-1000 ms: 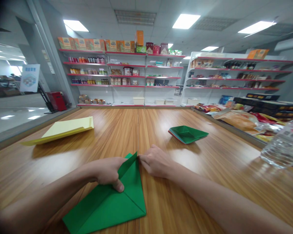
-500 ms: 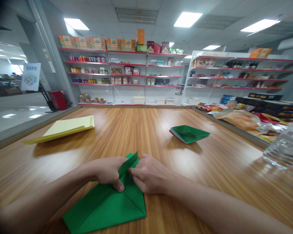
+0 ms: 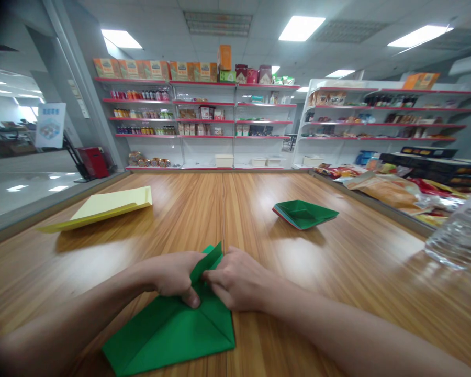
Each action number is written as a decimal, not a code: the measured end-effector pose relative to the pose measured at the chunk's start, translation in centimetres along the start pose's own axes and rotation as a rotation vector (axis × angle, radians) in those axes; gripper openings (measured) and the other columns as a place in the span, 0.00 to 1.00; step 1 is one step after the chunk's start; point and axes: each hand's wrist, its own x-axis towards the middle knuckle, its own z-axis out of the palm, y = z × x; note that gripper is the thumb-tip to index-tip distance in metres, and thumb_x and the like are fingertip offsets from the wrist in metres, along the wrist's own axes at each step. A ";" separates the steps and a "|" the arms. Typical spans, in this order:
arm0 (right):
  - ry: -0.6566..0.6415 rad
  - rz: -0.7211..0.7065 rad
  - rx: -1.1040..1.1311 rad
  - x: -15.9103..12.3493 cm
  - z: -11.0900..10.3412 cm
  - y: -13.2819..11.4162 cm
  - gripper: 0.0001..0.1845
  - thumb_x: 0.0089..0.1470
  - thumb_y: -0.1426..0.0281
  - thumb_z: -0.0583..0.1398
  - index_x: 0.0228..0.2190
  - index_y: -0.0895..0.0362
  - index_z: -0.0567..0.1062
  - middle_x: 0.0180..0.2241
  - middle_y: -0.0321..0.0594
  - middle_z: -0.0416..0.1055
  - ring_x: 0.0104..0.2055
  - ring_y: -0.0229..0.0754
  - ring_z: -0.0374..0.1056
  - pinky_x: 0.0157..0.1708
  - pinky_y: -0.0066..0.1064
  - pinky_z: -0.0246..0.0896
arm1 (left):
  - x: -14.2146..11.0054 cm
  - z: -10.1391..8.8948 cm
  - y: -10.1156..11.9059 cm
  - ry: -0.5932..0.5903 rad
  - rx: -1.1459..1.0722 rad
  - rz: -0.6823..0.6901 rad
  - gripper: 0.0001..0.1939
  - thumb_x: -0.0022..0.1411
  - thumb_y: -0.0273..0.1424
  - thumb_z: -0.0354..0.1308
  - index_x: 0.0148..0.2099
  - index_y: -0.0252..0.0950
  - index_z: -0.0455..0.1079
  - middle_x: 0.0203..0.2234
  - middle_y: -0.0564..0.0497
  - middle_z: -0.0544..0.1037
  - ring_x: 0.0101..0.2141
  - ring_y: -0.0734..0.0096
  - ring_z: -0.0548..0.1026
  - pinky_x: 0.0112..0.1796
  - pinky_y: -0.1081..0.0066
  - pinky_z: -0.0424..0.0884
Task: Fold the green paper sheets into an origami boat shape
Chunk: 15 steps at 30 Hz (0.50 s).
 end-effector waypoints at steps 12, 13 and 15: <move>-0.017 0.042 -0.003 -0.5 -0.1 0.6 0.12 0.57 0.74 0.51 0.29 0.58 0.74 0.21 0.38 0.70 0.25 0.38 0.64 0.28 0.32 0.52 | -0.1 -0.1 -0.1 0.017 -0.002 0.040 0.28 0.39 0.31 0.66 0.47 0.37 0.69 0.42 0.49 0.76 0.42 0.56 0.73 0.41 0.64 0.68; -0.020 0.059 -0.013 -0.6 0.0 0.6 0.12 0.57 0.74 0.51 0.28 0.58 0.74 0.21 0.38 0.70 0.24 0.38 0.64 0.28 0.32 0.52 | -0.1 -0.1 -0.1 0.019 0.012 0.032 0.29 0.39 0.31 0.67 0.47 0.37 0.69 0.43 0.49 0.76 0.42 0.55 0.73 0.42 0.64 0.68; -0.008 0.035 0.002 -0.6 0.1 0.5 0.12 0.57 0.73 0.51 0.29 0.58 0.74 0.21 0.38 0.70 0.25 0.38 0.64 0.29 0.32 0.52 | -0.1 -0.1 -0.1 0.011 0.020 0.024 0.29 0.39 0.31 0.67 0.48 0.38 0.68 0.43 0.49 0.76 0.42 0.55 0.73 0.42 0.64 0.68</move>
